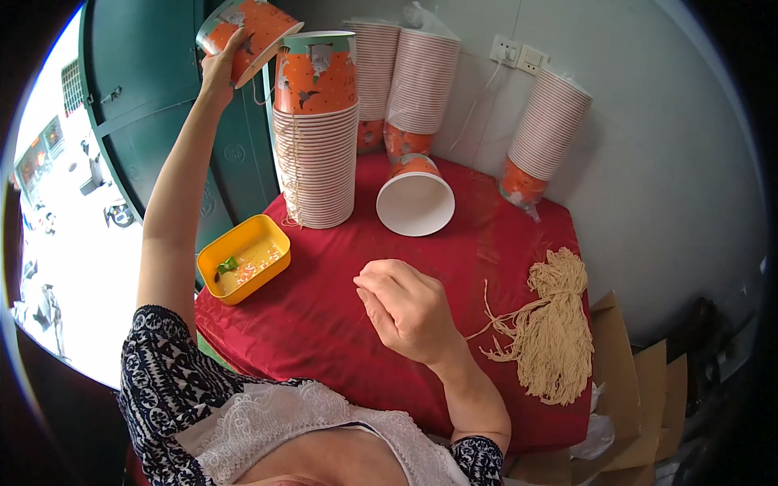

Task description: Attaching string handles to paper buckets for packaging.

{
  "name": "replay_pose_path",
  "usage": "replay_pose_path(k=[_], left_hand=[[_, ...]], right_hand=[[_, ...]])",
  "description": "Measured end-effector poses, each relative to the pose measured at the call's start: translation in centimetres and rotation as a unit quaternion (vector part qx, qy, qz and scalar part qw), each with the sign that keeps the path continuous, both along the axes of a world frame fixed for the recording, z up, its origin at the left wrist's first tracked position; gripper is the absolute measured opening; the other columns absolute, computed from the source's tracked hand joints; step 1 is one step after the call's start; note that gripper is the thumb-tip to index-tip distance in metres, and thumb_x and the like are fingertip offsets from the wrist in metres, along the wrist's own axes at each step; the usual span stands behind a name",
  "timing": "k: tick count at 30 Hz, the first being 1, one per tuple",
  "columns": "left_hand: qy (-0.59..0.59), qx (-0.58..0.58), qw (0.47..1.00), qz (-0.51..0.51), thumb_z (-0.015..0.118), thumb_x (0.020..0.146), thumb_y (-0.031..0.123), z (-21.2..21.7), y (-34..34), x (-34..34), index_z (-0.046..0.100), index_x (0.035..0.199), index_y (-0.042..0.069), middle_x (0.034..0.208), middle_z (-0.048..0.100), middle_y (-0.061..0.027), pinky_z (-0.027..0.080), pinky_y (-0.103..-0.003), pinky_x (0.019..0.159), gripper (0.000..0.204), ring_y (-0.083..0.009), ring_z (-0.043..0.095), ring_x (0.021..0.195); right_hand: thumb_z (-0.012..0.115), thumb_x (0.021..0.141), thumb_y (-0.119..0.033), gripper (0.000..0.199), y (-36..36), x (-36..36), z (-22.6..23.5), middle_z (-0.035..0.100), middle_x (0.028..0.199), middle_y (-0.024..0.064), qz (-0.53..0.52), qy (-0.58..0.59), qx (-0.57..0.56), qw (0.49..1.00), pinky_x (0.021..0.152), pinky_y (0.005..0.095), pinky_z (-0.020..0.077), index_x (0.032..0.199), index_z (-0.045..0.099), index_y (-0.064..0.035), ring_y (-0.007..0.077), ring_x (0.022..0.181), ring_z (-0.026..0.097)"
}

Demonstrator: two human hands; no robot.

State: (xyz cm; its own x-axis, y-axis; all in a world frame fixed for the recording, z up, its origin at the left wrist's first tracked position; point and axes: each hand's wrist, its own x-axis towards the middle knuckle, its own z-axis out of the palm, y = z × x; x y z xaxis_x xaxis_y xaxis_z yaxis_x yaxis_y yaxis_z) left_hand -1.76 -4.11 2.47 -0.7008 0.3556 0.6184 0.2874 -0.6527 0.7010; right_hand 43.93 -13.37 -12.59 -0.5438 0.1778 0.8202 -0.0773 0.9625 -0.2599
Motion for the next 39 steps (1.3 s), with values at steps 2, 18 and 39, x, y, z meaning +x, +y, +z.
replay_pose_path(k=[2, 18, 39], left_hand=[[0.044, 0.002, 0.998, -0.034, 0.086, 0.070, 0.042, 0.4, 0.4, 0.5, 0.058, 0.114, -0.003, 0.104, 0.068, -0.0131, 0.058, -0.030, 0.075, 0.069, -0.0176, 0.070, 0.086], [0.197, -0.013, 0.978, 0.066, 0.088, 0.066, 0.032, 1.9, 1.2, 9.6, 0.024, 0.136, -0.007, 0.123, 0.051, -0.0199, 0.051, -0.036, 0.094, 0.102, -0.0266, 0.057, 0.111], [0.361, -0.175, 0.916, 0.019, 0.085, 0.060, 0.060, -0.9, 3.6, 3.8, 0.029, 0.136, -0.003, 0.114, 0.059, -0.0205, 0.057, -0.043, 0.087, 0.114, -0.0294, 0.068, 0.098]], right_hand=[[0.066, 0.078, 0.009, 0.014, -0.1, 0.1, 0.1, 0.066, 0.088, 0.0132, -0.011, 0.001, 0.008, 1.000, 0.057, 0.0305, 0.0521, 0.089, 0.064, 0.0020, 0.0235, 0.069, 0.066], [0.071, 0.077, 0.003, 0.012, 0.3, -0.1, -0.1, 0.064, 0.083, 0.0101, -0.036, -0.002, 0.042, 0.998, 0.056, 0.0312, 0.0548, 0.086, 0.063, 0.0008, 0.0231, 0.069, 0.066], [0.071, 0.075, 0.002, 0.013, 0.6, -0.6, -0.5, 0.063, 0.081, 0.0089, -0.034, -0.016, 0.085, 0.996, 0.054, 0.0301, 0.0545, 0.085, 0.062, -0.0003, 0.0218, 0.067, 0.065]])
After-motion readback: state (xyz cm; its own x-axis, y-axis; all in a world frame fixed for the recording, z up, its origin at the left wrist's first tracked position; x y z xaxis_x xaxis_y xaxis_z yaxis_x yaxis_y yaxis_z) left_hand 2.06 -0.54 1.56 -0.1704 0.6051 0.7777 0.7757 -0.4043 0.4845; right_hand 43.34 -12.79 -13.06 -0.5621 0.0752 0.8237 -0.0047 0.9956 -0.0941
